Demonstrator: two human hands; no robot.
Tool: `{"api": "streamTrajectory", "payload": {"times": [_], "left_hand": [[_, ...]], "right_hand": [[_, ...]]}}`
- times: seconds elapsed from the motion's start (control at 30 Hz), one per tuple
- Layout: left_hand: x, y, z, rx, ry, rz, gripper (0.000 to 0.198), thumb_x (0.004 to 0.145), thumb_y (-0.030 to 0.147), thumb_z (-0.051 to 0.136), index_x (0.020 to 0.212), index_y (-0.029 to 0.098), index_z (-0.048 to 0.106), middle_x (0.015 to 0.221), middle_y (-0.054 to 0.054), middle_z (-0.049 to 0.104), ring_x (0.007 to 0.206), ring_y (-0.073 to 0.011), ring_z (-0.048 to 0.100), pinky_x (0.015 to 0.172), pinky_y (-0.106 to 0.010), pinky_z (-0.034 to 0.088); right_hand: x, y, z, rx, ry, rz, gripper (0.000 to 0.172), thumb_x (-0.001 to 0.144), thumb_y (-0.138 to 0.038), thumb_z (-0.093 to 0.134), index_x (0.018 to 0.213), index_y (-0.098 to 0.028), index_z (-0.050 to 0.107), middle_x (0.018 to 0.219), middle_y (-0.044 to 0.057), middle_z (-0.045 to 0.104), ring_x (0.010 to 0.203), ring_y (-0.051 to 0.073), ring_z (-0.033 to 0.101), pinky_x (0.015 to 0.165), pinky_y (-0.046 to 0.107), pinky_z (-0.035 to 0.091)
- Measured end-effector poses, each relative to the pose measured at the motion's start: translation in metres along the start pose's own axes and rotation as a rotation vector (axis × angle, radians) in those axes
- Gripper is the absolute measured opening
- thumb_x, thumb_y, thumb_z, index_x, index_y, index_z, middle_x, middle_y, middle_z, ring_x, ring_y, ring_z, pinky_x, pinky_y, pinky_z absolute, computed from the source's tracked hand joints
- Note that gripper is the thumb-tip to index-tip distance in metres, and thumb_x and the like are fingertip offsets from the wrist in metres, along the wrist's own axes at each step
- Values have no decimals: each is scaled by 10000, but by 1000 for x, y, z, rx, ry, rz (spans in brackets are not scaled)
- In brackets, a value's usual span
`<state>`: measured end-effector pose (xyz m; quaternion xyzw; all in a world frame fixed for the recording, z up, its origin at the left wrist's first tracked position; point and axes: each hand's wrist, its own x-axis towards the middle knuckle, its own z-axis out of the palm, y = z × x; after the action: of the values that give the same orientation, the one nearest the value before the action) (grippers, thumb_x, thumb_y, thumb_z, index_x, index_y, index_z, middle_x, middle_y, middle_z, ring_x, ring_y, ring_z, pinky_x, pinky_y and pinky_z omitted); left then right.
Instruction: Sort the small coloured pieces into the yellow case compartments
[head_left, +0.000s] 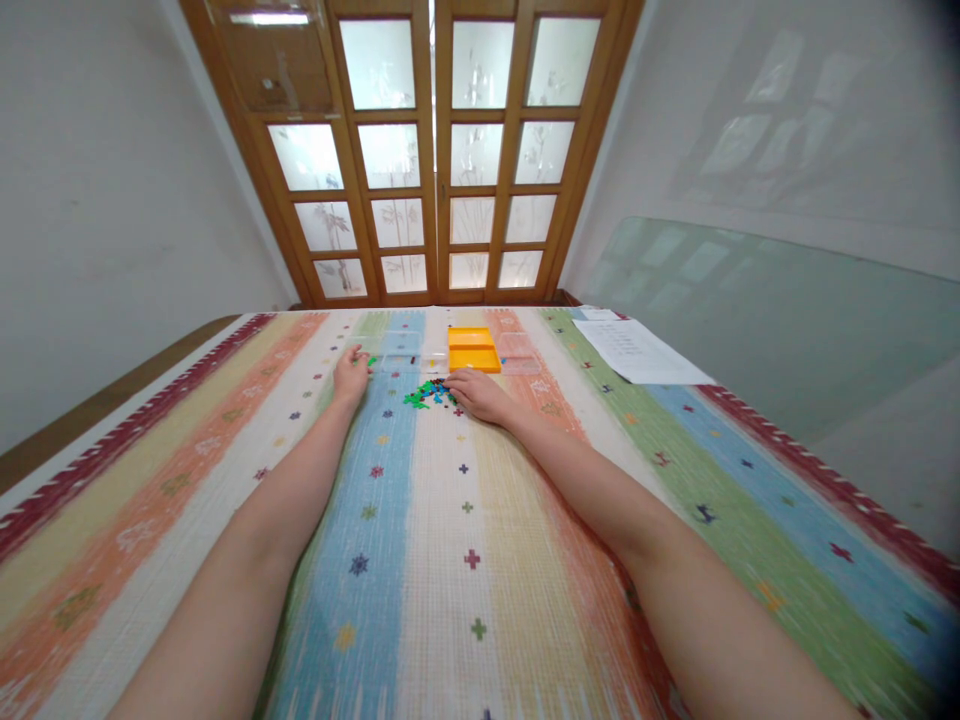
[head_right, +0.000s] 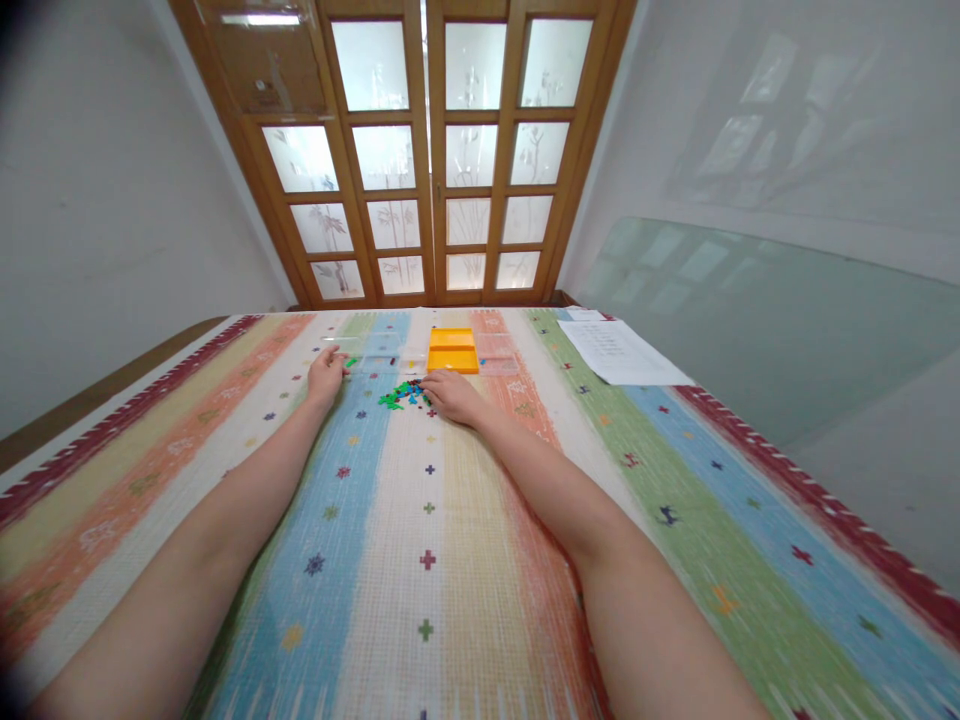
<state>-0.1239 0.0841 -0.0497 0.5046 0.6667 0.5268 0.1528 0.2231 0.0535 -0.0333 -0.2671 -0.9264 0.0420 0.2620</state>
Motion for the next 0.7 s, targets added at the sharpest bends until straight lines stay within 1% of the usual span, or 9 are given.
{"api": "streamTrajectory", "payload": {"times": [0.1,0.17,0.3,0.4,0.53,0.6,0.7], "left_hand": [[-3,2,2,43,-10,16,460,977,280,547,1408,163,657,1198,-98,762,796,-190,721,902,-355,570],[-7,5,2,69,-33,51,434,981,284,550,1378,165,679,1189,-95,763,818,-201,722,920,-367,565],[-16,13,3,131,-84,152,383,973,268,551,1299,164,722,1208,-102,758,954,-229,713,995,-392,547],[-24,21,6,217,-136,270,338,960,240,545,1221,182,753,1212,-97,748,981,-230,691,1031,-404,531],[-38,34,12,290,-270,441,322,967,232,532,1188,187,762,1201,-101,727,935,-223,676,1010,-407,536],[-46,42,16,322,-336,522,327,982,239,522,1202,198,760,1229,-99,714,989,-227,679,1011,-402,538],[-60,54,22,385,-420,679,322,996,260,530,1216,215,760,1277,-98,694,1161,-252,653,1080,-412,513]], "right_hand": [[0,-1,0,-9,-3,1,341,1108,-275,469,1272,-175,750,1282,138,737,1200,257,648,1078,416,490],[0,-1,0,-13,-9,0,331,1107,-273,471,1244,-184,759,1263,127,741,1188,249,649,1076,405,485],[1,-1,0,-53,-37,-2,308,1103,-259,488,1221,-196,765,1258,114,745,1212,244,638,1110,412,455],[1,-2,0,-92,-55,22,299,1095,-244,511,1246,-181,761,1289,132,737,1241,253,630,1119,421,448],[0,-3,0,-115,-58,53,302,1093,-231,518,1263,-178,762,1320,141,725,1261,258,628,1116,416,447],[0,-3,1,-127,-52,56,313,1101,-237,504,1282,-177,753,1331,137,720,1268,254,625,1116,408,443],[0,-4,1,-156,-50,62,329,1118,-257,470,1264,-170,752,1303,128,729,1241,242,631,1100,390,438]]}}
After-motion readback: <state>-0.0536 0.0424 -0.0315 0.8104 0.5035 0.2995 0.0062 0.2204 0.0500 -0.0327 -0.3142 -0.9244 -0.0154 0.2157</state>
